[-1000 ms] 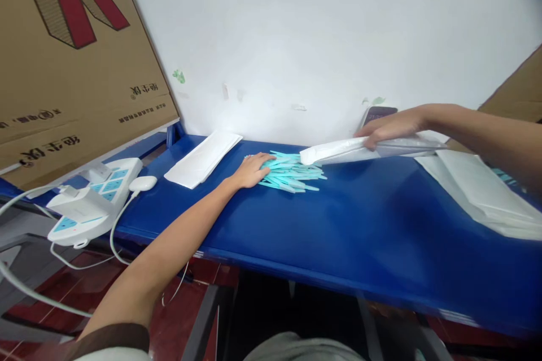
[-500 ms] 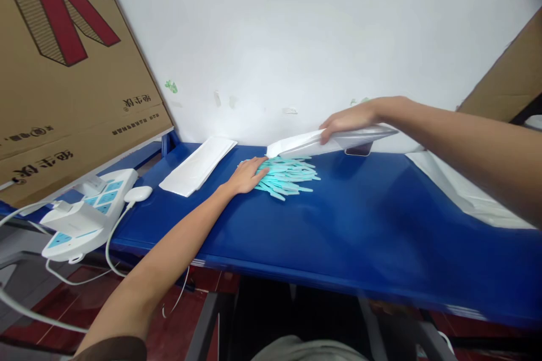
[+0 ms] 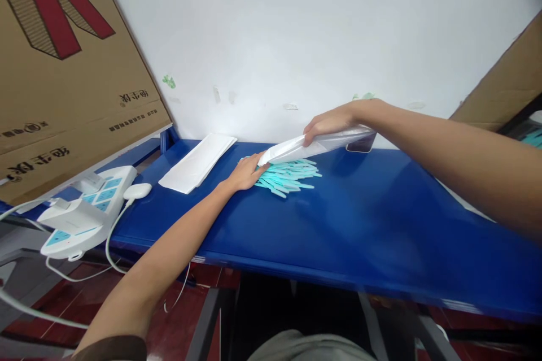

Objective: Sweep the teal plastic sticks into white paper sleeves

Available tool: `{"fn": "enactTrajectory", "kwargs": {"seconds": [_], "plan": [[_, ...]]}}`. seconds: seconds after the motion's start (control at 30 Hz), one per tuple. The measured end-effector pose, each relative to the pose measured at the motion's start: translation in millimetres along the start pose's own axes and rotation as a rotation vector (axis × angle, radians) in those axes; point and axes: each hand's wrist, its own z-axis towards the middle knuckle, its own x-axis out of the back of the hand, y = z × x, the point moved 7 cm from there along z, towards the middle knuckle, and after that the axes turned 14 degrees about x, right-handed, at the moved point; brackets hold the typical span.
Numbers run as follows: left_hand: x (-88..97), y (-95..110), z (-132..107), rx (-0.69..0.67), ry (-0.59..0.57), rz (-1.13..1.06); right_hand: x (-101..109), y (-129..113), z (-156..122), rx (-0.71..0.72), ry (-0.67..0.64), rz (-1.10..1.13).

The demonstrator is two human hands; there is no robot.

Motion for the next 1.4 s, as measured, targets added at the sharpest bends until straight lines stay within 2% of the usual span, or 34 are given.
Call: {"fn": "enactTrajectory", "kwargs": {"seconds": [0.07, 0.13, 0.3, 0.53, 0.73, 0.87, 1.1, 1.17, 1.23, 1.3, 1.37, 1.4], "plan": [[-0.6, -2, 1, 0.041, 0.002, 0.015, -10, 1, -2, -0.027, -0.085, 0.05], [-0.7, -3, 2, 0.058, 0.008, 0.03, -16, 1, -4, -0.011, -0.112, 0.079], [-0.9, 0, 3, 0.003, -0.006, 0.023, -22, 7, -18, 0.082, -0.093, 0.115], [-6.7, -6, 4, 0.016, -0.046, 0.058, -22, 46, -72, -0.04, -0.04, 0.134], [-8.0, -7, 2, 0.056, -0.041, 0.076, -24, 67, -103, 0.028, 0.04, 0.078], [-2.1, -3, -2, 0.086, 0.006, 0.079, -21, 60, -112, 0.108, 0.175, 0.088], [11.2, -3, -4, 0.072, 0.17, -0.018, -10, 35, -120, 0.294, 0.359, 0.308], [23.3, 6, -7, 0.023, 0.255, -0.057, -11, 27, -116, 0.338, 0.372, 0.327], [37.0, 28, -14, -0.079, 0.276, -0.15, -15, 16, -111, 0.379, 0.398, 0.321], [43.4, 61, -21, -0.166, 0.122, -0.364, -23, -2, -106, 0.427, 0.457, 0.279], [36.5, 92, -28, -0.081, -0.186, -0.714, -35, -29, -107, 0.477, 0.53, 0.184], [26.5, 110, -35, -0.035, -0.388, -0.826, -43, -43, -108, 0.489, 0.535, 0.129]]}}
